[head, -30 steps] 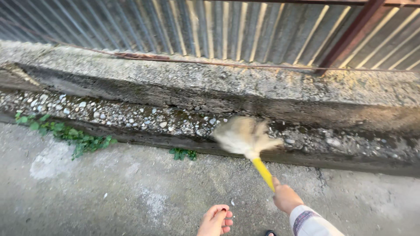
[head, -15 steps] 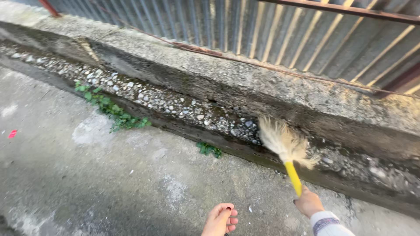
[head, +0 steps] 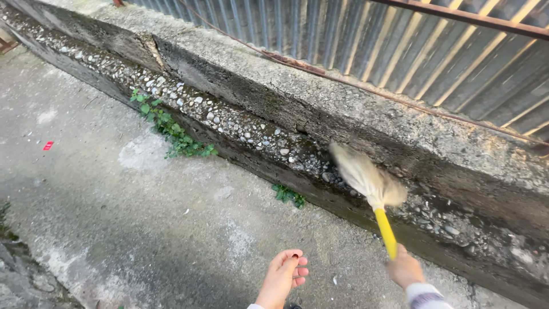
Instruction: The person sweeps debris from a concrete ledge and along a narrow outdoor alleyway using a handheld broom.
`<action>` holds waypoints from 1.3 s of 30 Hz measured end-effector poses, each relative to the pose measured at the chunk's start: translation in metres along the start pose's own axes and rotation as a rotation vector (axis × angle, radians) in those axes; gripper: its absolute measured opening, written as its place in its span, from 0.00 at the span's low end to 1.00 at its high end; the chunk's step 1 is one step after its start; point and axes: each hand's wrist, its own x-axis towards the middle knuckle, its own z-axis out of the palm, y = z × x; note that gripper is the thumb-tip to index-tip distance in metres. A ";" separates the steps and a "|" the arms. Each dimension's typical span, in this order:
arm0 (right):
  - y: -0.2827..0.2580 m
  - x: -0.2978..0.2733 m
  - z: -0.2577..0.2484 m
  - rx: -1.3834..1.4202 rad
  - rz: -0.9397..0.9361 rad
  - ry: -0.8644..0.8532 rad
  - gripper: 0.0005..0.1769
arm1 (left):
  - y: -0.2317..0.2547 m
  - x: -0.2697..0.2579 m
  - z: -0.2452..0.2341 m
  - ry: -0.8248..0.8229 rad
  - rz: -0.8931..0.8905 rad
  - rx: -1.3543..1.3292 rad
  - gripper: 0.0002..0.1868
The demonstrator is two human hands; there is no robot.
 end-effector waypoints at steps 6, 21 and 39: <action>-0.060 -0.020 -0.011 -0.246 -0.288 -0.150 0.42 | -0.007 0.002 -0.023 0.029 -0.004 -0.024 0.15; -0.106 0.034 0.025 -0.059 -0.210 -0.136 0.37 | -0.002 0.001 -0.076 0.141 -0.026 -0.104 0.16; -0.203 0.060 0.042 -0.165 -0.471 -0.091 0.44 | 0.007 0.001 -0.121 0.225 0.087 -0.282 0.14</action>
